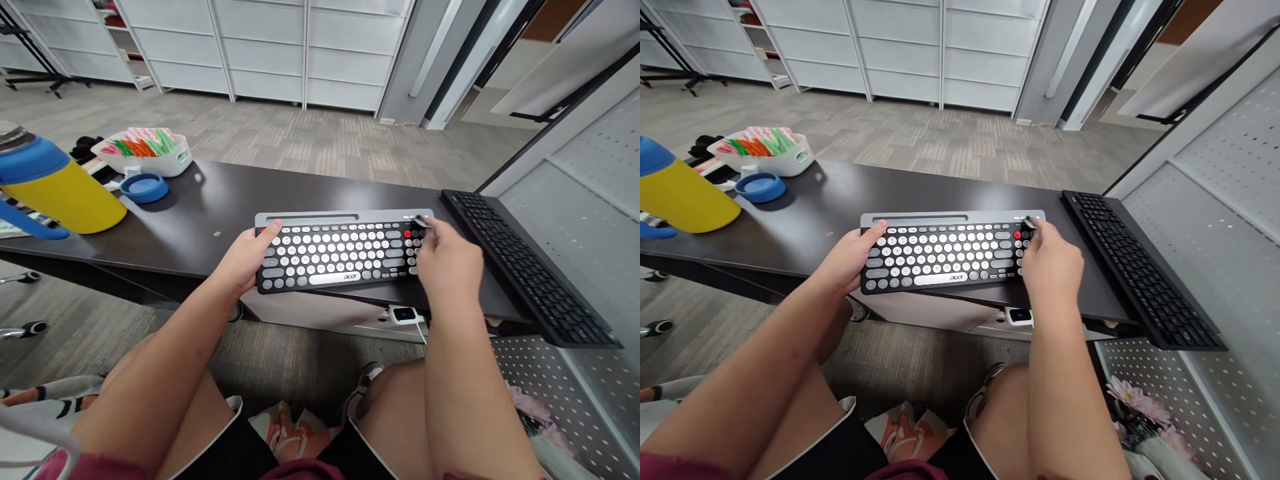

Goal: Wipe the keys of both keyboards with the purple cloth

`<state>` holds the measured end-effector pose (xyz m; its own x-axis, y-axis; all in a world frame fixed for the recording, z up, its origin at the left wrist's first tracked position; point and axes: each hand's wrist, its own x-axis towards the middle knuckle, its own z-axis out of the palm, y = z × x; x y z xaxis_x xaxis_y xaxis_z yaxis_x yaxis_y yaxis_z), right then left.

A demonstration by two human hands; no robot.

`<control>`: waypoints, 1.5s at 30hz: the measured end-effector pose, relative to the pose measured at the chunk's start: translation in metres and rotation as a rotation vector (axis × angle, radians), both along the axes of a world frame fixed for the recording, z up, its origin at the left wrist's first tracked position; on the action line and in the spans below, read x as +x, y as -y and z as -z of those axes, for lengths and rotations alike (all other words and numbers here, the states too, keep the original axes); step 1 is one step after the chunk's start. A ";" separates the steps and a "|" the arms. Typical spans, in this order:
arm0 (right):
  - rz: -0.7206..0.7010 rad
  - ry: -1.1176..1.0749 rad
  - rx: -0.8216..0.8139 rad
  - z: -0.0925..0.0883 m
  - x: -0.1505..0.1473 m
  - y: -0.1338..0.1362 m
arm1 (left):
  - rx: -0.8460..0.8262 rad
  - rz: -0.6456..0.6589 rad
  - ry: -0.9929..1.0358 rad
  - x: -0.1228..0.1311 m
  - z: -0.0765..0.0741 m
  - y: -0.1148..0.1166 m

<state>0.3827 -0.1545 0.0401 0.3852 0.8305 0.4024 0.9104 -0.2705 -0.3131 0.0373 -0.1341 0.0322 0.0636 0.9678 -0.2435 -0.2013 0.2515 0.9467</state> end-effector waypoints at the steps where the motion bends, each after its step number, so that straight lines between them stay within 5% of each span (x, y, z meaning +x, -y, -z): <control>1: -0.042 0.010 -0.017 0.003 -0.009 -0.001 | -0.004 -0.001 0.002 0.000 0.000 0.000; 14: -0.625 0.139 0.207 0.028 -0.104 0.021 | -0.029 -0.026 -0.026 0.003 -0.004 0.000; 25: -0.729 0.103 0.224 0.025 -0.108 0.023 | -0.038 -0.032 -0.019 0.004 -0.004 0.000; 29: -0.668 0.038 0.173 0.014 -0.095 0.021 | -0.035 -0.028 -0.020 0.003 -0.003 0.000; 36: -0.359 0.015 0.030 0.003 -0.067 0.012 | -0.030 -0.013 -0.001 0.002 -0.001 0.000; 40: -0.324 0.001 -0.002 0.002 -0.057 0.010 | -0.031 -0.007 -0.008 0.001 0.000 0.000; 45: -0.058 -0.029 0.159 -0.014 -0.020 0.011 | -0.016 -0.007 -0.017 0.001 -0.001 0.002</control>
